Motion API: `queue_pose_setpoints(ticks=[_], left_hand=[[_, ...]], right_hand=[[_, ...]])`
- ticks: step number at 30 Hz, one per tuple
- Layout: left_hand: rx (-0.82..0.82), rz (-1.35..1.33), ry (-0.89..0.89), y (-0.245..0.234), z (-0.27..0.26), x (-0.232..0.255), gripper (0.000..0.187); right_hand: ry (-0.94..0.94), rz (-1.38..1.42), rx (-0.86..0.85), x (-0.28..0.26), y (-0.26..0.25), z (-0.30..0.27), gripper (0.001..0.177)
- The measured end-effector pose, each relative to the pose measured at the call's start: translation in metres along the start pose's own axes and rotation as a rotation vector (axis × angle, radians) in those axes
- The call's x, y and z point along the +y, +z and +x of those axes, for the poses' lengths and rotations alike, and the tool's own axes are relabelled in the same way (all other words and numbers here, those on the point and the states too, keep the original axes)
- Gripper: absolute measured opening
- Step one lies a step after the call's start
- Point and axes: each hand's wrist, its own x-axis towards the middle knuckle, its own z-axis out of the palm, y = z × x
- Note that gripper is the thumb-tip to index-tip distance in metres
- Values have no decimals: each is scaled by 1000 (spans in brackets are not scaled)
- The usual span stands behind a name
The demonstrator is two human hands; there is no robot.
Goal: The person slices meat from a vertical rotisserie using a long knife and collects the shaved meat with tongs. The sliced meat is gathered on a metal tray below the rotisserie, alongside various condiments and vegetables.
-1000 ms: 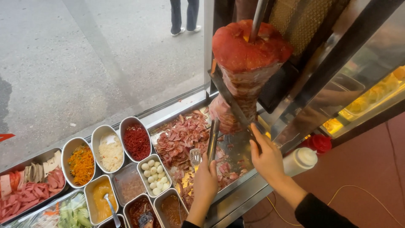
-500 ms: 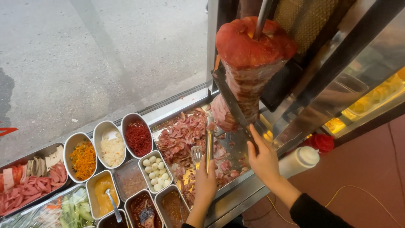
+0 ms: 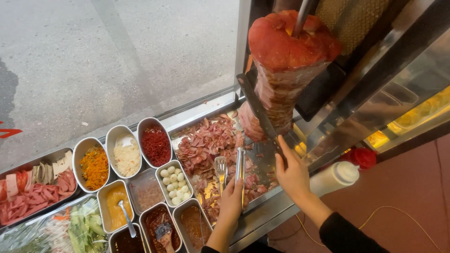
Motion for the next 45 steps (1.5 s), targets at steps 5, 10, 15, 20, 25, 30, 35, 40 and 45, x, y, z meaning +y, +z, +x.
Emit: queue_pose_setpoints(ticks=[5,10,15,20,25,30,35,40,45], left_hand=[[-24,-63,80,0,4,2,27],[-48,-68,110,-2,3,5,23],[-1,8,103,-3,4,-1,24],[17,19,82,-2,0,5,29],[28,9,61,-2,-3,8,22],[65,89,85,-2,-4,12,25],[47,76,116,-6,3,0,25],[72,143,107,-5,0,4,30],[55,155,160,-7,-1,10,28]], right_hand=[[200,115,-84,18,10,-52,63],[411,118,-108,18,4,-65,62],[109,85,-74,4,11,-18,60],[303,135,-177,30,12,-75,65],[413,45,-217,34,8,-82,63],[259,36,-171,17,11,-48,62],[433,110,-208,31,-2,-90,63],[294,85,-145,36,8,-70,61],[198,121,-147,39,23,-62,64]])
